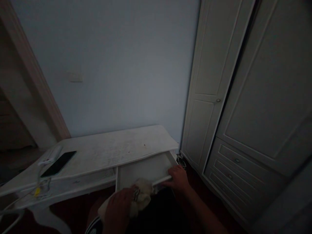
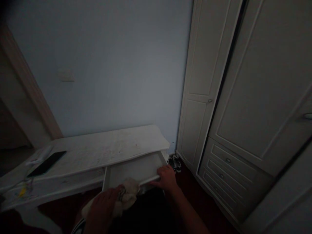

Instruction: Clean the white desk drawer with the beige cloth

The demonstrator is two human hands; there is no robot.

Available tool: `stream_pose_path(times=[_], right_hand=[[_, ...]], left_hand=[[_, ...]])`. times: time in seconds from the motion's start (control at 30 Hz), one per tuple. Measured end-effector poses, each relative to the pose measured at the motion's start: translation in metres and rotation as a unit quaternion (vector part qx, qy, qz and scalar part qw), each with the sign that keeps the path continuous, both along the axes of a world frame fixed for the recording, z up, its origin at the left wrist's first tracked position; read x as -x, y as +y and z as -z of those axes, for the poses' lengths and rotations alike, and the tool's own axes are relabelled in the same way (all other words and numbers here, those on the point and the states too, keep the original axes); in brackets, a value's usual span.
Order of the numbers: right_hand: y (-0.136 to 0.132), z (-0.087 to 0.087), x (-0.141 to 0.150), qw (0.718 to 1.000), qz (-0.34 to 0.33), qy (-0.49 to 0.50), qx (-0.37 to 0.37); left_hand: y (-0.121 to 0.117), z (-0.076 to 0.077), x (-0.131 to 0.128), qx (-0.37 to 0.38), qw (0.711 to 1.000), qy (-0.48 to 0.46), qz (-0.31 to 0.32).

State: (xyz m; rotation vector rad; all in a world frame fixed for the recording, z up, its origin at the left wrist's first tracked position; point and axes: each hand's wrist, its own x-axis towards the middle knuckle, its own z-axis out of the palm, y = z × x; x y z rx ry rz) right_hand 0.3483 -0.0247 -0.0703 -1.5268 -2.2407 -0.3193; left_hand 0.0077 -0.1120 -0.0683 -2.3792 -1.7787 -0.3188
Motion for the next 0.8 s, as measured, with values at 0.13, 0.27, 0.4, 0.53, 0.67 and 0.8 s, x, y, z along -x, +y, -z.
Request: stream_pose_path(times=[0.13,0.27,0.4,0.53,0.67,0.8], right_hand=[[-0.001,-0.002,0.001,1.0,-0.005,-0.001,0.003],[-0.001,-0.004,0.002,1.0,-0.005,-0.004,0.005],[0.0,-0.004,0.002,1.0,-0.007,-0.001,0.016],[0.0,-0.004,0.001,0.999,-0.001,-0.011,0.039],[-0.002,-0.009,0.002,0.997,0.012,-0.017,0.07],[-0.002,-0.011,-0.001,0.996,-0.012,0.004,0.09]], left_hand=[[-0.005,0.021,0.034,-0.093,0.994,0.004,0.057],[-0.004,0.017,0.007,-0.117,0.992,0.019,0.042],[0.004,-0.02,-0.047,-0.006,0.998,0.045,0.034],[0.032,-0.074,-0.086,0.173,0.98,0.06,0.073],[0.09,-0.111,-0.1,0.306,0.936,0.084,0.152],[0.135,-0.118,-0.117,0.389,0.888,0.069,0.235]])
